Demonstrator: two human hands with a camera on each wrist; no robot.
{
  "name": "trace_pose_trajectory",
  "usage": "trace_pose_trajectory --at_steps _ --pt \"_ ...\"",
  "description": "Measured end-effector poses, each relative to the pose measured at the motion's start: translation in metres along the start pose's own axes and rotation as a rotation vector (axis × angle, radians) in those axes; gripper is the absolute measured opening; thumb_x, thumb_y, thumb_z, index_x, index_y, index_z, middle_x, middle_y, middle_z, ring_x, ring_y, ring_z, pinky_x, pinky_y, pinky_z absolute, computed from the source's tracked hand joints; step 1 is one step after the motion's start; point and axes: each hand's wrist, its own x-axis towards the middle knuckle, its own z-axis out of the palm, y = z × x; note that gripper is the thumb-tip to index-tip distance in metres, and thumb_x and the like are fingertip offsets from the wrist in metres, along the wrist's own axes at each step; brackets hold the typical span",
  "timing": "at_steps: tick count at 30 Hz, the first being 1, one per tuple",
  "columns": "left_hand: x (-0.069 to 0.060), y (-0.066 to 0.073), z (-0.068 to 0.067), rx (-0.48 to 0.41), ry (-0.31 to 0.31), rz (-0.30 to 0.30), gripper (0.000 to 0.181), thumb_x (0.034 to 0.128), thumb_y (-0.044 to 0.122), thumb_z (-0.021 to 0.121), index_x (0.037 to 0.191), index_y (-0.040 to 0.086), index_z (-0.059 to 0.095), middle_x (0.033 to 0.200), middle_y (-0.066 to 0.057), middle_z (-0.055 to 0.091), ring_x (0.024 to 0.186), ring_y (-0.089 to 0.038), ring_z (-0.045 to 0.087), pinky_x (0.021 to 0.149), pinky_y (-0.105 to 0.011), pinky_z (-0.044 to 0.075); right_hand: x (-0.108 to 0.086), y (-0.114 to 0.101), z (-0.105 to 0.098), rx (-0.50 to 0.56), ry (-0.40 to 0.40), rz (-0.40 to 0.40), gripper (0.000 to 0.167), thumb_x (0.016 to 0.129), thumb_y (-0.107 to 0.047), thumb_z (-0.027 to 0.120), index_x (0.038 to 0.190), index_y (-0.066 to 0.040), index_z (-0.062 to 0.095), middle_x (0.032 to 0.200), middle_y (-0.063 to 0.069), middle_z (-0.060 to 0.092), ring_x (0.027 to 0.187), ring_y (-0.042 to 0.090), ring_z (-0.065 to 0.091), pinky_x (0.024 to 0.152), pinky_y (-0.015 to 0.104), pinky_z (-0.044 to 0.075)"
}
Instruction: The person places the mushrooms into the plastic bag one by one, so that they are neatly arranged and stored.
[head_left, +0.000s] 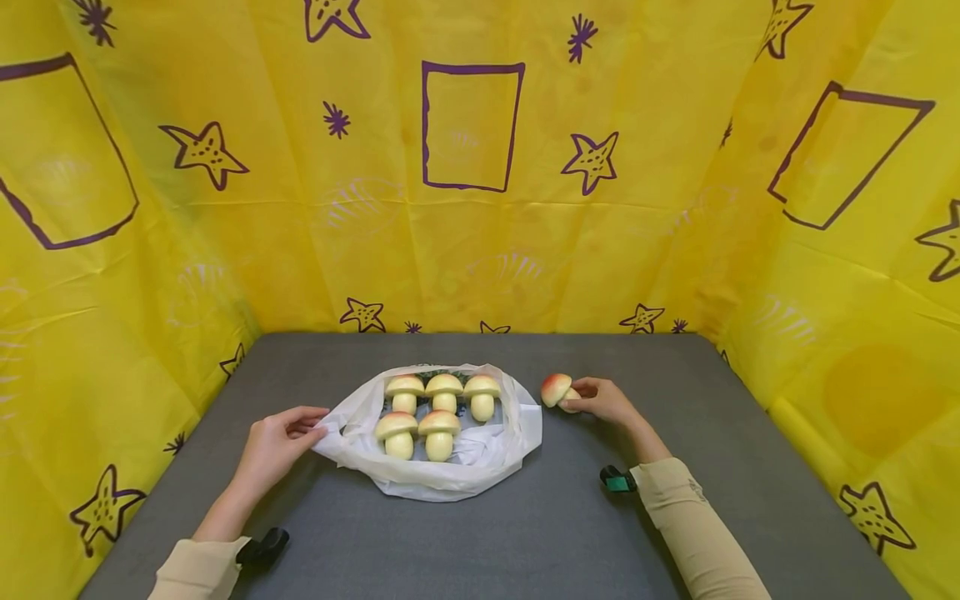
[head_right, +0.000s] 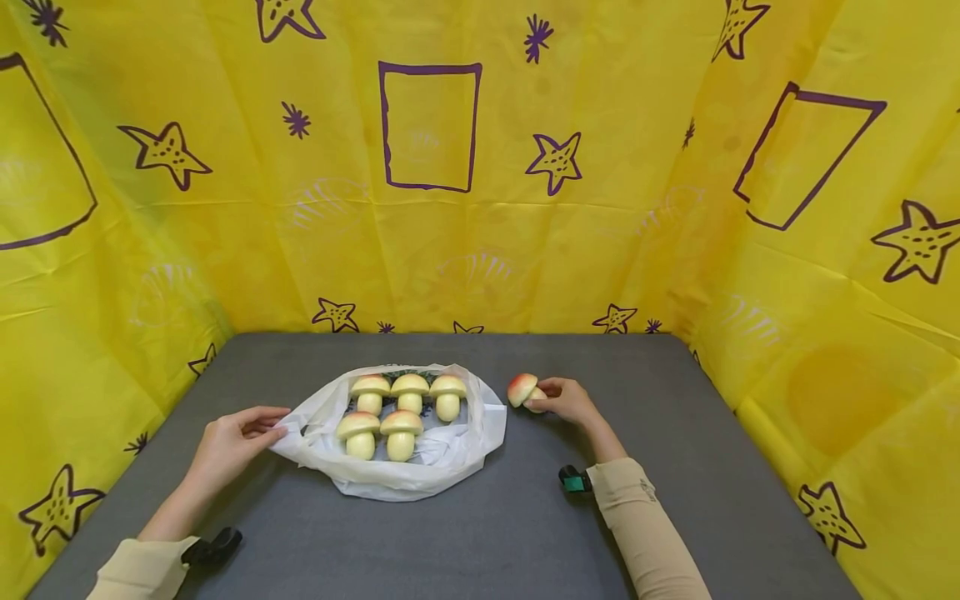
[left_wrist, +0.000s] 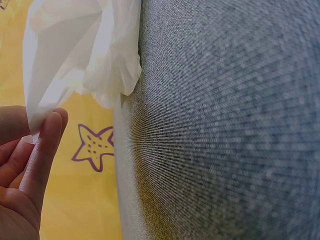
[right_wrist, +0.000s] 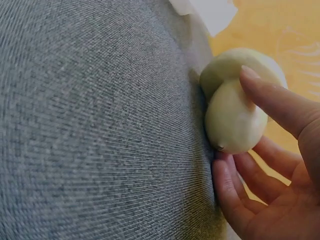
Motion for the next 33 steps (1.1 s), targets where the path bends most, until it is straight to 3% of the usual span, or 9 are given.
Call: trace_pose_trajectory --at_steps 6,13,23,33 --pt "0.001 0.001 0.0 -0.004 0.001 0.0 0.023 0.077 0.009 0.077 0.099 0.006 0.073 0.082 -0.007 0.071 0.066 0.003 0.059 0.06 -0.009 0.048 -0.004 -0.001 -0.001 0.02 -0.004 -0.108 0.058 0.074 -0.037 0.078 0.11 0.006 0.064 0.096 0.014 0.069 0.082 0.014 0.061 0.068 0.022 0.047" --pt "0.001 0.001 0.0 0.007 0.002 0.0 0.023 0.0766 0.009 0.078 0.099 0.007 0.073 0.081 -0.005 0.071 0.066 0.003 0.059 0.059 -0.01 0.049 -0.001 -0.002 0.003 -0.043 0.001 0.006 0.054 0.076 -0.027 0.079 0.114 0.007 0.063 0.101 0.017 0.069 0.083 0.014 0.06 0.071 0.024 0.048" --pt "-0.001 0.001 0.0 0.003 -0.01 -0.016 0.023 0.0773 0.009 0.077 0.1 0.009 0.073 0.082 -0.004 0.071 0.066 0.003 0.058 0.059 -0.011 0.049 -0.007 -0.005 0.005 -0.057 0.008 0.036 0.045 0.078 -0.027 0.077 0.11 0.004 0.066 0.092 0.009 0.069 0.075 0.013 0.054 0.068 0.025 0.046" --pt "-0.001 0.002 0.001 0.007 -0.006 -0.008 0.023 0.0776 0.01 0.077 0.1 0.009 0.073 0.082 -0.003 0.071 0.066 0.003 0.059 0.059 -0.01 0.049 -0.019 -0.013 0.007 -0.066 0.023 0.122 0.042 0.075 -0.029 0.079 0.101 0.002 0.067 0.083 0.004 0.065 0.069 0.012 0.054 0.062 0.025 0.046"
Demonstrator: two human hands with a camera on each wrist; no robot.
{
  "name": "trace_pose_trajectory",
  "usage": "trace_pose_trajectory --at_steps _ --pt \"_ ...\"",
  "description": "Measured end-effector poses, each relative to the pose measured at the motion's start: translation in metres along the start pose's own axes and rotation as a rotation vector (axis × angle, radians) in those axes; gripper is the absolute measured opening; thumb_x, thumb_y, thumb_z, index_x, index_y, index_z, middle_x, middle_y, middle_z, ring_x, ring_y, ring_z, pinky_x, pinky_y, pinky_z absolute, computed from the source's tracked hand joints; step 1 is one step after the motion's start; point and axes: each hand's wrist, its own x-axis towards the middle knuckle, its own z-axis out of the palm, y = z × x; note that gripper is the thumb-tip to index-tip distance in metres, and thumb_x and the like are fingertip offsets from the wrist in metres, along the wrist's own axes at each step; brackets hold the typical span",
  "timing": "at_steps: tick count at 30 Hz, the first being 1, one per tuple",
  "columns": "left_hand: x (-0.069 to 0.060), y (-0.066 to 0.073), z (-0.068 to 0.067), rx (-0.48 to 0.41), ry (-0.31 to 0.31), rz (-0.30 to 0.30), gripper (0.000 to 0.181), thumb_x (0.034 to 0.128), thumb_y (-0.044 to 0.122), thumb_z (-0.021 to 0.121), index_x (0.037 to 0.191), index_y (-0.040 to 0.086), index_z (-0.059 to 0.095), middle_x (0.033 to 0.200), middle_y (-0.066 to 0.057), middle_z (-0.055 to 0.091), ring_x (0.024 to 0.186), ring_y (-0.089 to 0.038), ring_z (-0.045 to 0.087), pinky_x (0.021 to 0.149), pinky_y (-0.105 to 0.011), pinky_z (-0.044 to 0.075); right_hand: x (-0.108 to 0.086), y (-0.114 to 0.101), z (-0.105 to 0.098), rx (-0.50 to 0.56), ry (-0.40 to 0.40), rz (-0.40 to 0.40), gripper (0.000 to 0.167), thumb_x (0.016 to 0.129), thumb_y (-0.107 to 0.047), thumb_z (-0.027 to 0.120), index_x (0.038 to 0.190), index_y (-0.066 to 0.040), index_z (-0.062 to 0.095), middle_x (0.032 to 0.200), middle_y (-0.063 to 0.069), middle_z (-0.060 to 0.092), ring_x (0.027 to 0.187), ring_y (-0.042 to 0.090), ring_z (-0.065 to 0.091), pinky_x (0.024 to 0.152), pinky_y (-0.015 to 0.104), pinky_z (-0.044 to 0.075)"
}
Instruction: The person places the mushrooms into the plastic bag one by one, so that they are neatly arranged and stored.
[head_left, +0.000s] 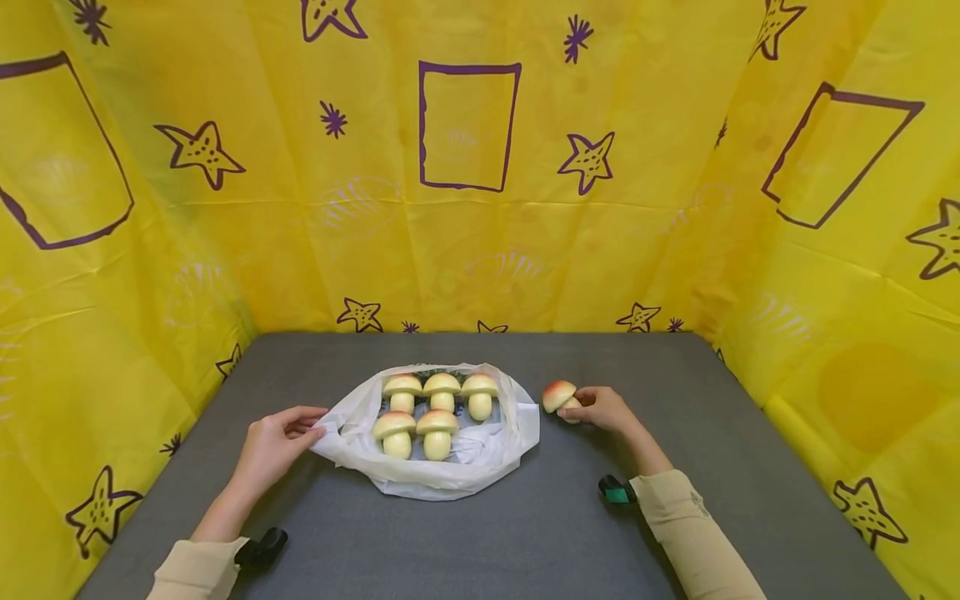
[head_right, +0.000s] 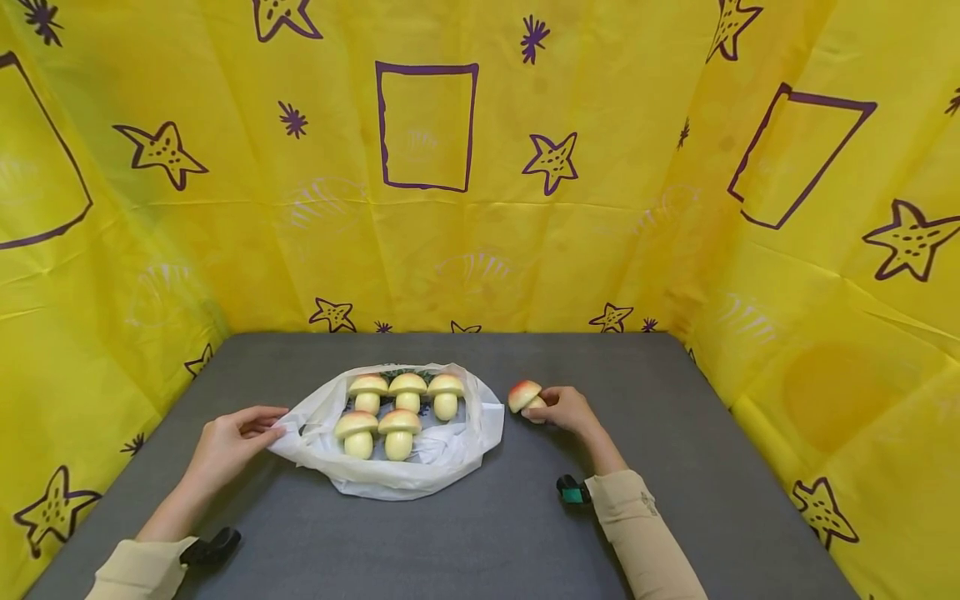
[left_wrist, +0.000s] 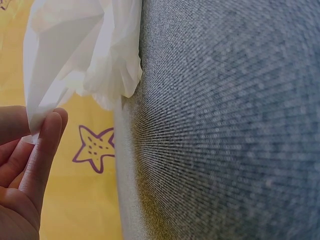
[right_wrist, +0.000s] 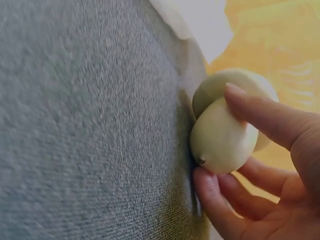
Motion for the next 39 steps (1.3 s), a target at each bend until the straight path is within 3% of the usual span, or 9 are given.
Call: trace_pose_trajectory --at_steps 7,15,21,30,39 --pt "0.0 -0.001 0.001 0.005 -0.008 -0.007 0.024 0.0776 0.011 0.077 0.101 0.009 0.073 0.082 -0.003 0.071 0.066 0.002 0.058 0.06 -0.011 0.049 -0.011 -0.002 0.002 0.083 0.018 0.077 0.05 0.077 -0.027 0.079 0.108 0.009 0.062 0.096 0.014 0.067 0.071 0.013 0.063 0.067 0.027 0.055" --pt "0.0 0.0 0.001 0.01 -0.013 -0.013 0.023 0.0782 0.012 0.077 0.101 0.009 0.073 0.083 -0.003 0.07 0.067 0.002 0.058 0.06 -0.011 0.049 -0.026 -0.01 -0.001 0.134 0.018 0.043 0.069 0.073 -0.04 0.08 0.112 0.013 0.059 0.092 0.015 0.07 0.068 0.014 0.067 0.065 0.029 0.056" --pt "0.0 0.001 0.001 0.008 -0.013 -0.013 0.024 0.0779 0.011 0.077 0.101 0.008 0.072 0.083 -0.004 0.071 0.066 0.002 0.058 0.059 -0.011 0.049 -0.031 -0.018 0.004 0.147 0.049 0.106 0.059 0.077 -0.03 0.079 0.115 0.01 0.059 0.097 0.017 0.07 0.073 0.019 0.068 0.068 0.032 0.057" --pt "0.001 0.003 0.002 0.004 -0.011 -0.003 0.023 0.0776 0.011 0.077 0.101 0.009 0.073 0.082 -0.003 0.071 0.066 0.002 0.058 0.059 -0.01 0.049 -0.042 -0.03 0.007 0.143 0.044 0.06 0.054 0.075 -0.031 0.08 0.107 0.008 0.064 0.091 0.015 0.071 0.073 0.026 0.069 0.068 0.038 0.058" --pt "0.0 0.0 0.002 -0.002 -0.006 0.0 0.023 0.0775 0.01 0.077 0.1 0.008 0.073 0.082 -0.004 0.07 0.066 0.002 0.058 0.059 -0.011 0.049 -0.047 -0.042 0.012 0.115 0.045 -0.01 0.043 0.075 -0.031 0.08 0.099 0.004 0.068 0.085 0.011 0.072 0.071 0.024 0.069 0.066 0.038 0.057"
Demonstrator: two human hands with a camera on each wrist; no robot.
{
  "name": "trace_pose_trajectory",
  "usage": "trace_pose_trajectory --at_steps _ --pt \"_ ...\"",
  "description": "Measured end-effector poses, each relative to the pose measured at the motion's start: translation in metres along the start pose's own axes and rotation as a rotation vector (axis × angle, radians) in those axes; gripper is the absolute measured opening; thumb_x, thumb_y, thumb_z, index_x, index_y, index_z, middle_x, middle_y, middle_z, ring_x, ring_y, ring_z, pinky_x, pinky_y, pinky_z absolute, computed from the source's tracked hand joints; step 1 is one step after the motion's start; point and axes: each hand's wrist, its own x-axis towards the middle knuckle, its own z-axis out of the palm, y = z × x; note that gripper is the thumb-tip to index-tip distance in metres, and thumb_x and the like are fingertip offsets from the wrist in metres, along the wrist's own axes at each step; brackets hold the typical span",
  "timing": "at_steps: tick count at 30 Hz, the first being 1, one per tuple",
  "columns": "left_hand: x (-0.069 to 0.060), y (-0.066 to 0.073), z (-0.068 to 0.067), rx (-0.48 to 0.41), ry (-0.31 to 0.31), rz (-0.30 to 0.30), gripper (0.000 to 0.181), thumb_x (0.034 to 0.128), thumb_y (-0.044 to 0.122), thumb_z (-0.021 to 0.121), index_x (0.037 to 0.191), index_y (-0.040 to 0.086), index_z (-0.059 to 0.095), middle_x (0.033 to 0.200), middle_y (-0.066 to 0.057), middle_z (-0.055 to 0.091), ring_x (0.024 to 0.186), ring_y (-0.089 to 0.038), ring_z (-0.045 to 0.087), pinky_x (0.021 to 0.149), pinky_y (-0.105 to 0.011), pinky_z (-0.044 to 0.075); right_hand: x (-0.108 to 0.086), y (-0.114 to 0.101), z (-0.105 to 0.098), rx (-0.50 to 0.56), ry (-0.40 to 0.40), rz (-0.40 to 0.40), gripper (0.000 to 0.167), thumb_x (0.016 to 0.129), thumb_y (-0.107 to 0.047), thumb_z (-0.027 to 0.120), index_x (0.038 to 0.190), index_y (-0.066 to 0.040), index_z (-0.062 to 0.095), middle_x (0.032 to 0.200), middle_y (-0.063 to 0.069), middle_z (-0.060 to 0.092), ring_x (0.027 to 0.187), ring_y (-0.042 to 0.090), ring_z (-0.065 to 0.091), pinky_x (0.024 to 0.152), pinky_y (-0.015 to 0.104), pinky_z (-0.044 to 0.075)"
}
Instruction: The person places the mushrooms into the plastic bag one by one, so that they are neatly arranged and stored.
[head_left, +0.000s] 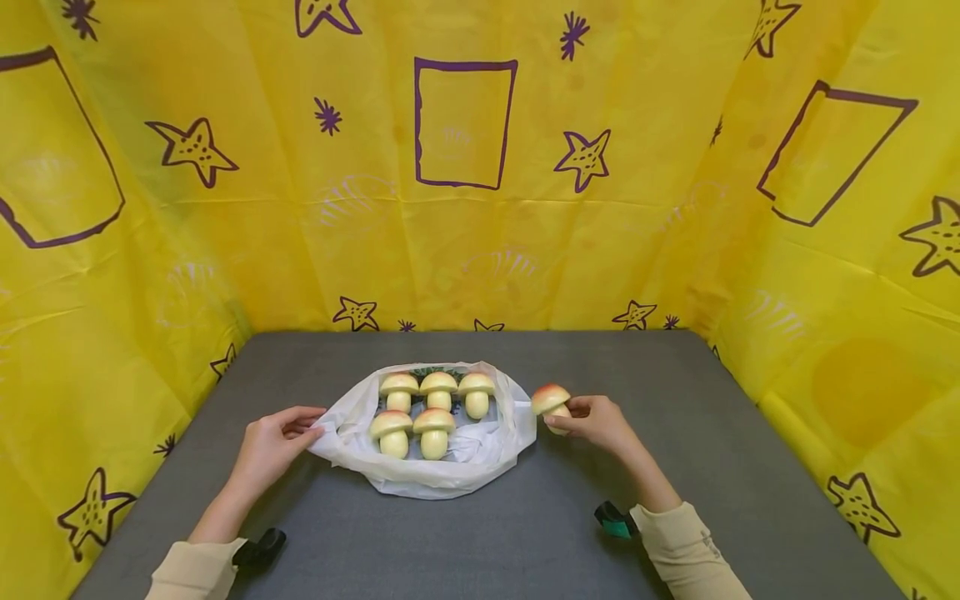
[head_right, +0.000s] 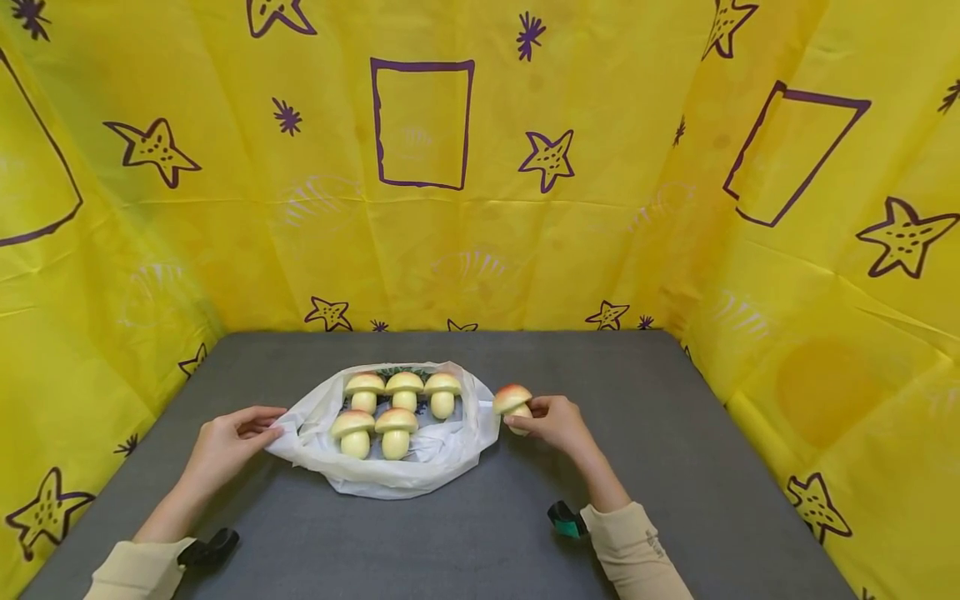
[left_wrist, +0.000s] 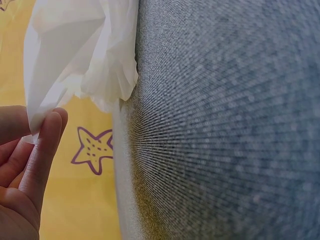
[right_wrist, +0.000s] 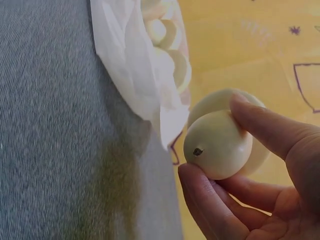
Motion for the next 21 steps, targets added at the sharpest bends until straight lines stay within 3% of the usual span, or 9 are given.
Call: trace_pose_trajectory --at_steps 21 --pt "-0.001 0.0 -0.001 0.0 0.003 0.003 0.024 0.0769 0.01 0.078 0.1 0.008 0.073 0.083 -0.004 0.071 0.067 0.003 0.058 0.06 -0.009 0.048 -0.007 -0.019 0.018 -0.082 0.026 -0.041 0.036 0.074 -0.034 0.08 0.09 -0.003 0.071 0.077 0.005 0.072 0.061 0.01 0.062 0.057 0.024 0.05"
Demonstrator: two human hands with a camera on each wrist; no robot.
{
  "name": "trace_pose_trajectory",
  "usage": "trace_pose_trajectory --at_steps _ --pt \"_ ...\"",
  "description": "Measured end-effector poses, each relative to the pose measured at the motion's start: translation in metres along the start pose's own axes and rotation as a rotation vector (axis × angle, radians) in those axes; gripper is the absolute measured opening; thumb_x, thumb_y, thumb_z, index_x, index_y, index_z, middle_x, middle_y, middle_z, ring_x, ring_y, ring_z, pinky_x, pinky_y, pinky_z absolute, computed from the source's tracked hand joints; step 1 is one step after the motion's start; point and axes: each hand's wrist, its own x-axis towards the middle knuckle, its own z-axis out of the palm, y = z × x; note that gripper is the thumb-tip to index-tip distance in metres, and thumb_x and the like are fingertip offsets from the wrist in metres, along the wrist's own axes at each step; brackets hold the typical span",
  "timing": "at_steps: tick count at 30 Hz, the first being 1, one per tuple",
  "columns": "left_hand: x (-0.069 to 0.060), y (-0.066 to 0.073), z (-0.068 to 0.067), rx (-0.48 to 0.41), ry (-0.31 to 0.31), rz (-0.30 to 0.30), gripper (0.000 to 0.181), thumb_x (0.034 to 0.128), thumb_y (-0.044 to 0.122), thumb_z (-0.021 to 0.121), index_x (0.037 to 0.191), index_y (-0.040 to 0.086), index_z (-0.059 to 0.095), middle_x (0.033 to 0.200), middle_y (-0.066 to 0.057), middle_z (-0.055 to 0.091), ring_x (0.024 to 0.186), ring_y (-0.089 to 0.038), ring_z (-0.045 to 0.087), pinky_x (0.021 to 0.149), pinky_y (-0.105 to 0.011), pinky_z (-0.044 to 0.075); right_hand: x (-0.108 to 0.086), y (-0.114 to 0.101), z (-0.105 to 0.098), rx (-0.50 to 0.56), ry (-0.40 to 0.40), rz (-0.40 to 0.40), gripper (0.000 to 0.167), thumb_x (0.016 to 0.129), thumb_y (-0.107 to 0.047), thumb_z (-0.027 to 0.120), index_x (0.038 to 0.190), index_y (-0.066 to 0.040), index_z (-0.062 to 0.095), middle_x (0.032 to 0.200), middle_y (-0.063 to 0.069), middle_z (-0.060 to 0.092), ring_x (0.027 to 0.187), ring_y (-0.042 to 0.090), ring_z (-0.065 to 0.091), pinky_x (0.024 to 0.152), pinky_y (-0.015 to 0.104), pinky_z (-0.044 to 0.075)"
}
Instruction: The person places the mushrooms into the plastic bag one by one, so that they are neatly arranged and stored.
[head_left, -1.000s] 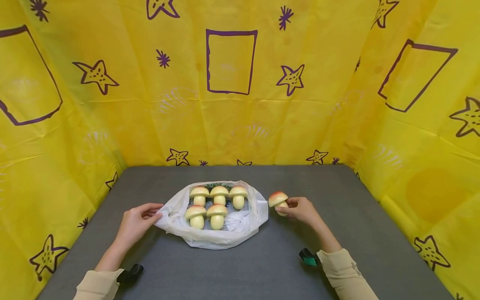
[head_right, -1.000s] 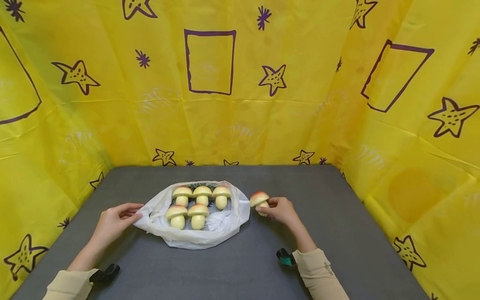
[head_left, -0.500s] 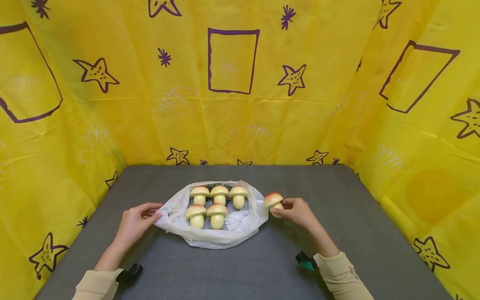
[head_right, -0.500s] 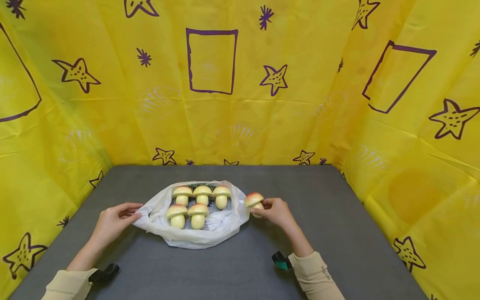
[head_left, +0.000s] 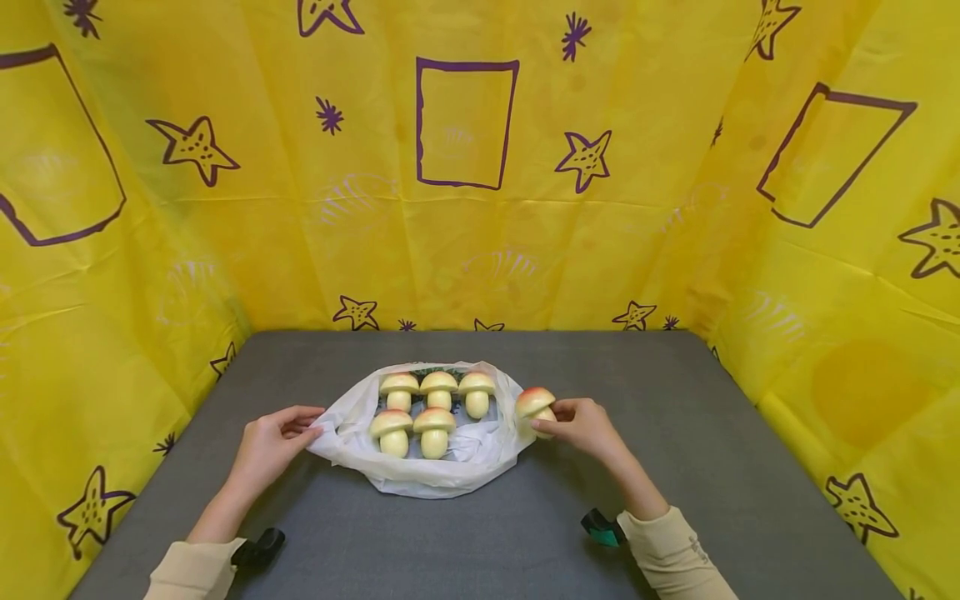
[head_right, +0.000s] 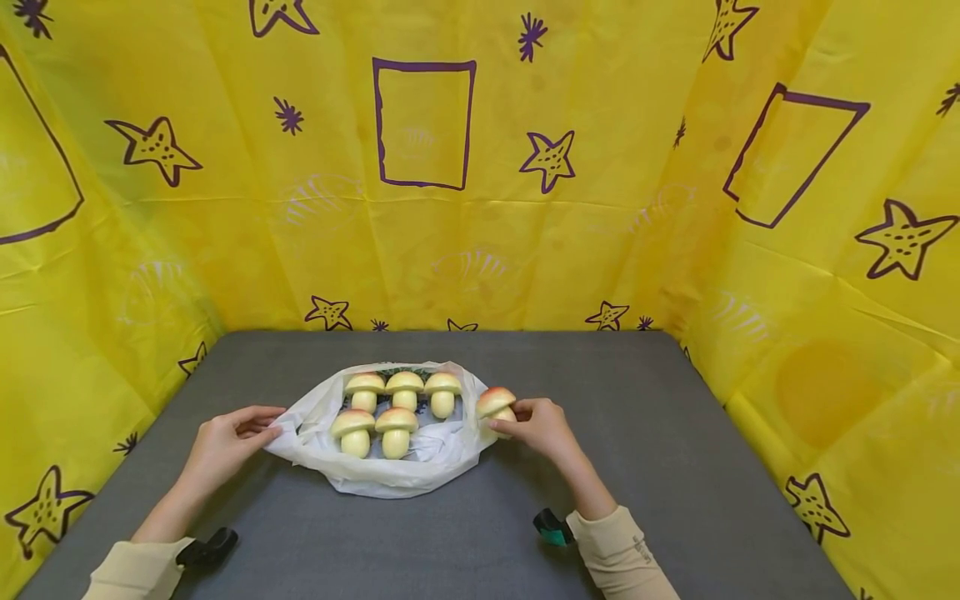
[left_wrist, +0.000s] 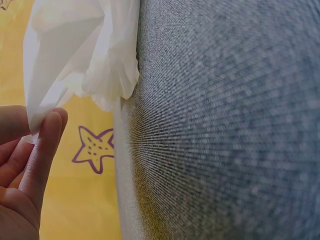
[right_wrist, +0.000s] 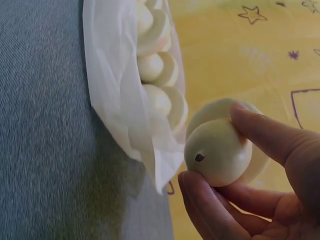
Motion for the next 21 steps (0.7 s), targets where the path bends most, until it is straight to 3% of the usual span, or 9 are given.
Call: trace_pose_trajectory --at_steps 12,21 --pt "-0.001 0.001 0.0 -0.003 0.001 -0.003 0.025 0.077 0.01 0.078 0.101 0.008 0.073 0.083 -0.004 0.071 0.068 0.003 0.058 0.06 -0.009 0.049 -0.001 -0.015 0.014 -0.066 0.049 0.006 0.032 0.073 -0.037 0.08 0.079 -0.007 0.072 0.069 0.0 0.067 0.06 0.011 0.052 0.054 0.025 0.042" --pt "-0.001 -0.001 -0.001 -0.006 0.003 -0.001 0.024 0.077 0.01 0.078 0.101 0.008 0.073 0.084 -0.004 0.071 0.068 0.003 0.058 0.061 -0.009 0.049 0.0 -0.025 0.022 -0.036 0.065 0.015 0.033 0.072 -0.037 0.081 0.082 -0.007 0.074 0.074 0.001 0.071 0.06 0.008 0.057 0.056 0.024 0.047"
